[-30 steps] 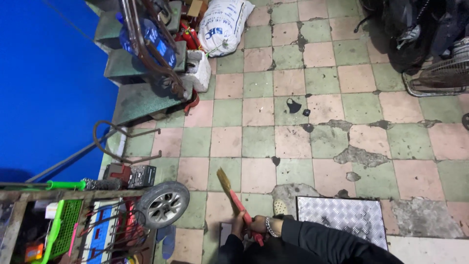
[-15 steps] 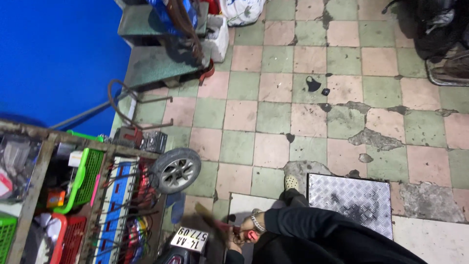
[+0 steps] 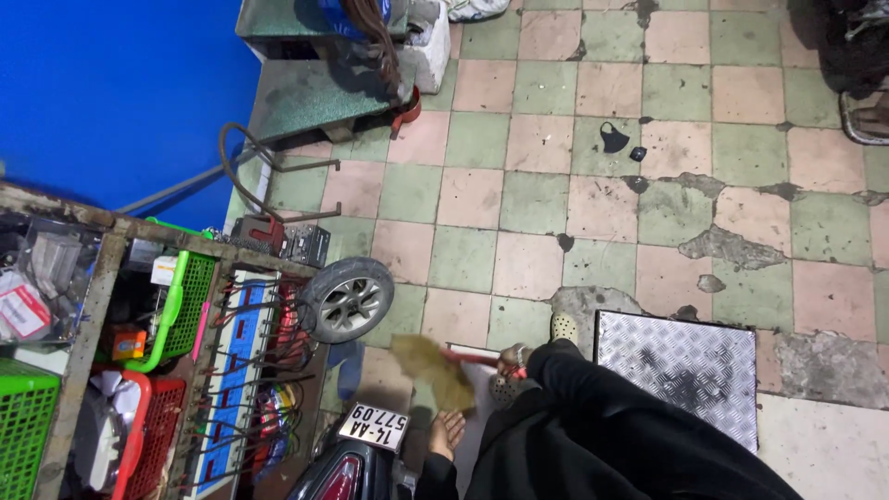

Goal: Sweeping the floor with a broom and collecting debris into a dustpan

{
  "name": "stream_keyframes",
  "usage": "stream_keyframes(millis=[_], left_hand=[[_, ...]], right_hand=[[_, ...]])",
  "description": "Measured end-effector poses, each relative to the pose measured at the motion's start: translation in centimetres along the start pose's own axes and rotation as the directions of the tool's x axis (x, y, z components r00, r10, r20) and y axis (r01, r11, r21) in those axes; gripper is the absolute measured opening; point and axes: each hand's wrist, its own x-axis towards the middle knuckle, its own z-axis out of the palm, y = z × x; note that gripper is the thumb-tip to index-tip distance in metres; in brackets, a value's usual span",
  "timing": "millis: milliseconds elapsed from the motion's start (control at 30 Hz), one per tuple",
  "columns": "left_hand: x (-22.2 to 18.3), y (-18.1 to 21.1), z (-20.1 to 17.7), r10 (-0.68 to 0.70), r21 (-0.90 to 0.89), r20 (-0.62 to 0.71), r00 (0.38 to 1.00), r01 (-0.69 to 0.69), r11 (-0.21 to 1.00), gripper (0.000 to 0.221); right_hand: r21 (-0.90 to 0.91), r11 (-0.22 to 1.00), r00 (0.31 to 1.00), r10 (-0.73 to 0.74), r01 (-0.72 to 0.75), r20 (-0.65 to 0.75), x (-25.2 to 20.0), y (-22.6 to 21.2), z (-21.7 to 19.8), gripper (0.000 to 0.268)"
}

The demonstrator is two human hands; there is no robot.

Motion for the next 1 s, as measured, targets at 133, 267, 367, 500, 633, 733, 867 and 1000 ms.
stream_keyframes(millis=[133,267,367,500,633,733,867,1000], left_hand=[[-1.4,3.6,3.1,0.029,0.091,0.009,1.000,-0.030,0.995,0.057],[-1.8,6.8,5.9,0.037,0.149,-0.008,0.999,-0.035,0.988,0.048],[-1.8,8.8,8.4,0.043,0.177,-0.014,0.999,-0.040,0.983,0.048],[-0.2,10.1,9.7,0.016,-0.091,0.398,0.917,0.023,0.996,0.017],[1.2,12.0,14.3,-0.124,-0.305,0.536,0.835,0.328,0.894,0.034],[0.2,13.1,19.9,-0.026,-0.465,0.291,0.956,0.165,0.870,0.047],[-0.6,16.2,27.0,0.110,-0.085,0.046,0.993,-0.106,0.991,0.012],[0.3,17.7,32.6,0.153,0.294,0.050,0.987,-0.161,0.942,0.020]], right_hand=[[0.212,0.973,0.990,0.064,-0.090,0.127,3.7,-1.1,-8.4,0.017],[0.215,0.970,0.970,-0.056,0.108,-0.236,-4.7,-5.6,-11.3,0.019],[0.198,0.972,0.921,-0.038,0.123,-0.389,-1.8,-7.5,-15.6,0.013],[0.331,0.932,0.959,-0.052,0.146,-0.278,1.1,-8.5,-19.0,0.030],[0.123,0.968,0.811,-0.113,0.221,-0.574,-6.6,-12.4,-17.2,0.029],[0.171,0.947,0.950,-0.236,0.272,-0.204,1.5,-9.9,-14.9,0.046],[0.285,0.908,0.942,-0.251,0.309,-0.221,-1.9,-10.0,-9.9,0.068],[0.210,0.971,0.950,-0.170,0.116,0.263,-17.5,-11.2,-10.5,0.033]])
